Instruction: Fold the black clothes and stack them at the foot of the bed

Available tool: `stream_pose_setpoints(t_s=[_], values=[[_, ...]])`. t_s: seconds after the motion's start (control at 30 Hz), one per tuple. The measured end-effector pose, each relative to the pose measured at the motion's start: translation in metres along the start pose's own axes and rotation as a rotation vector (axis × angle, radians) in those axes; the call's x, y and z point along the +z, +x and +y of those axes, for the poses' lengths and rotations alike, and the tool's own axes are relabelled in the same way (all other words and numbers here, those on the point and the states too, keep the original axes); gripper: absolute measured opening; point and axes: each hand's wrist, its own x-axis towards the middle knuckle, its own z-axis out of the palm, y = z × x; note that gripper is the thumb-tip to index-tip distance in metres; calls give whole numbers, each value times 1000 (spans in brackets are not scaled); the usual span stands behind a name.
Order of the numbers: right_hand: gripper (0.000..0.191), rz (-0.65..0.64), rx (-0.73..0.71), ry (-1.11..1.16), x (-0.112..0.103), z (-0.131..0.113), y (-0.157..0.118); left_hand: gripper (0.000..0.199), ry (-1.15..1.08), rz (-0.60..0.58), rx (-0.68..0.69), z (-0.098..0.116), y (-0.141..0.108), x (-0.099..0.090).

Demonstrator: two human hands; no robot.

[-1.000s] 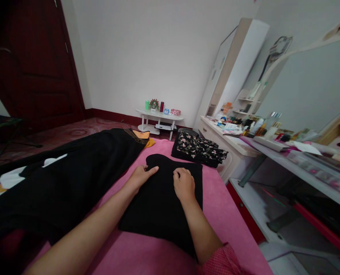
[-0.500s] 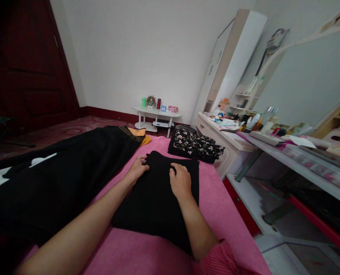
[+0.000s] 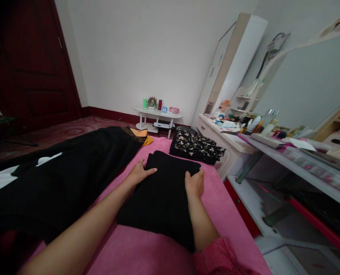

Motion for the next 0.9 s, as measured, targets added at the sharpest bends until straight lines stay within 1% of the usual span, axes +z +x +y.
stream_pose_setpoints(t_s=[0.07, 0.1, 0.13, 0.17, 0.23, 0.27, 0.33, 0.37, 0.4, 0.43, 0.47, 0.53, 0.57, 0.6, 0.63, 0.67, 0.7, 0.73, 0.77, 0.8, 0.83, 0.87, 0.9], values=[[82, -8, 60, 41, 1, 1, 3, 101, -63, -18, -41, 3, -4, 1], [83, -7, 74, 62, 1, 0, 4, 98, -96, -33, -61, 6, -7, 1], [80, -14, 84, 95, 1, 0, 4, 91, -133, -51, -73, 9, -10, 1], [74, -32, 93, 137, 1, -1, 3, 81, -168, -74, -74, 12, -14, 1], [53, -106, 110, 238, -2, -4, 0, 64, -237, -117, -65, 21, -20, 1], [42, -157, 120, 291, -5, -7, -1, 62, -270, -129, -61, 28, -24, 0], [28, -251, 136, 379, -17, -17, -5, 72, -349, -142, -38, 45, -31, -5], [27, -273, 133, 429, -27, -25, -6, 80, -400, -151, 7, 56, -36, -10], [30, -269, 109, 500, -39, -35, -6, 87, -456, -163, 89, 69, -41, -15], [36, -237, 55, 595, -53, -46, -7, 91, -507, -177, 208, 82, -46, -22], [43, -182, -29, 708, -68, -59, -7, 94, -545, -182, 352, 96, -53, -29], [56, -43, -300, 916, -99, -84, -7, 97, -551, -140, 634, 121, -64, -44], [59, 11, -433, 961, -112, -93, -8, 95, -520, -100, 737, 130, -68, -52], [61, 61, -543, 968, -123, -98, -9, 90, -470, -67, 806, 136, -71, -59], [63, 104, -616, 941, -131, -98, -12, 80, -407, -58, 847, 138, -72, -65], [62, 139, -646, 884, -136, -93, -15, 66, -337, -91, 861, 135, -72, -71], [59, 152, -642, 800, -138, -81, -18, 49, -259, -167, 847, 129, -71, -75], [54, 126, -612, 701, -138, -64, -22, 35, -176, -272, 806, 120, -69, -79], [45, 70, -559, 583, -136, -42, -25, 26, -85, -396, 742, 109, -67, -82], [33, -90, -512, 466, -133, -19, -28, 23, 16, -529, 658, 96, -65, -84], [20, -299, -454, 373, -129, 5, -29, 23, 126, -654, 557, 84, -63, -86], [13, -516, -407, 284, -127, 27, -30, 23, 236, -758, 454, 72, -62, -88], [9, -612, -365, 235, -125, 45, -29, 23, 339, -817, 359, 63, -62, -89]])
